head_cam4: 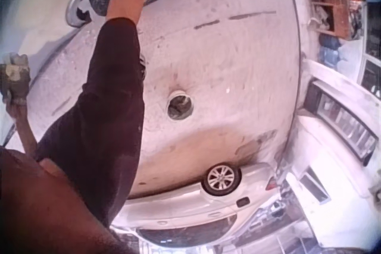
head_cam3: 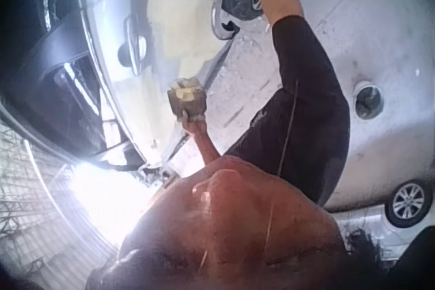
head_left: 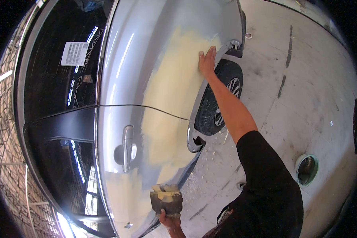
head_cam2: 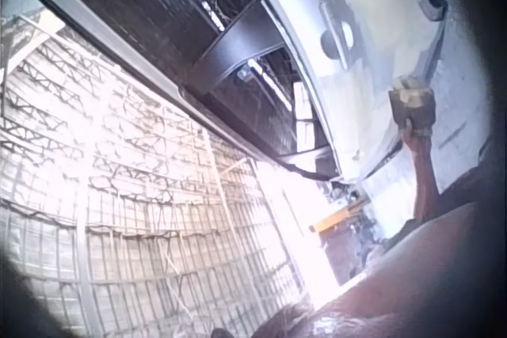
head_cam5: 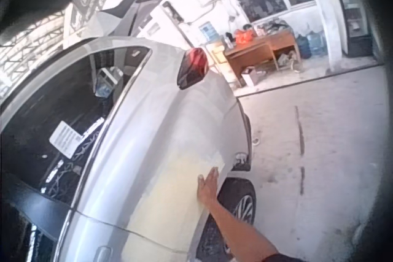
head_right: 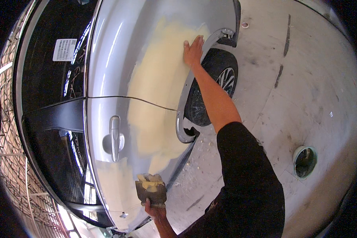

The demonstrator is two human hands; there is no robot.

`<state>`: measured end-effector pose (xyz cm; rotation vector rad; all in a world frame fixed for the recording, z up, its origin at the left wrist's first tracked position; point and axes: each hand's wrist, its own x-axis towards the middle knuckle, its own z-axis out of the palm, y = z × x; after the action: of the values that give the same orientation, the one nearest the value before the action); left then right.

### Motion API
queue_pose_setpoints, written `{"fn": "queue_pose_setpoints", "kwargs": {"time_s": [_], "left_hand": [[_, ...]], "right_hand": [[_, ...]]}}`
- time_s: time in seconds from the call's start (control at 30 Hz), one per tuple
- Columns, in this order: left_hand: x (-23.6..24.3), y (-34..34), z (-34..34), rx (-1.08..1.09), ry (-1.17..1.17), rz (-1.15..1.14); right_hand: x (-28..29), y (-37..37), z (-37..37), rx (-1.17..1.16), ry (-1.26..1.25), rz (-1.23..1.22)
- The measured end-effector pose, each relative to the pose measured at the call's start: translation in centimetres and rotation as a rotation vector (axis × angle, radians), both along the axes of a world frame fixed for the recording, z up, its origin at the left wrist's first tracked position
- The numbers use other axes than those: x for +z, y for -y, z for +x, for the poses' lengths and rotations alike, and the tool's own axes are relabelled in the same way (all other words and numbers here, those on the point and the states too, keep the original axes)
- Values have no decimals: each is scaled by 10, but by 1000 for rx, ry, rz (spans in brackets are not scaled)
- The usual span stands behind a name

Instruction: The person mixes a yellow substance into a grey compound using a putty knife and applies the mixture to the side panel of a silver car. They smooth the filler over the surface and check the texture with their hand.

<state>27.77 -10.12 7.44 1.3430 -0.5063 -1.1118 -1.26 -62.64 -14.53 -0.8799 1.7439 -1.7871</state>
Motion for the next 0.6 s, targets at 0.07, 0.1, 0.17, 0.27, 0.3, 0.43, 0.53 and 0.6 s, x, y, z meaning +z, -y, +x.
{"fn": "queue_pose_setpoints", "kwargs": {"time_s": [0.07,0.1,0.17,0.27,0.3,0.43,0.53,0.6], "left_hand": [[2,6,-8,14,-3,2],[2,8,-11,35,-1,1],[4,14,-17,61,13,10],[4,19,-19,34,-5,5],[5,20,-20,36,-2,9],[6,21,-17,-15,41,15],[8,13,-4,-12,22,-4],[10,9,3,7,1,-17]], "right_hand": [[5,-28,35,-27,-55,-58],[9,-44,56,-4,-67,-78],[14,-81,92,28,-94,-111],[25,-137,139,139,-74,-95],[29,-157,156,187,-63,-75],[30,-224,207,377,-107,47],[26,-240,219,398,-125,50],[26,-246,218,402,-120,40]]}}
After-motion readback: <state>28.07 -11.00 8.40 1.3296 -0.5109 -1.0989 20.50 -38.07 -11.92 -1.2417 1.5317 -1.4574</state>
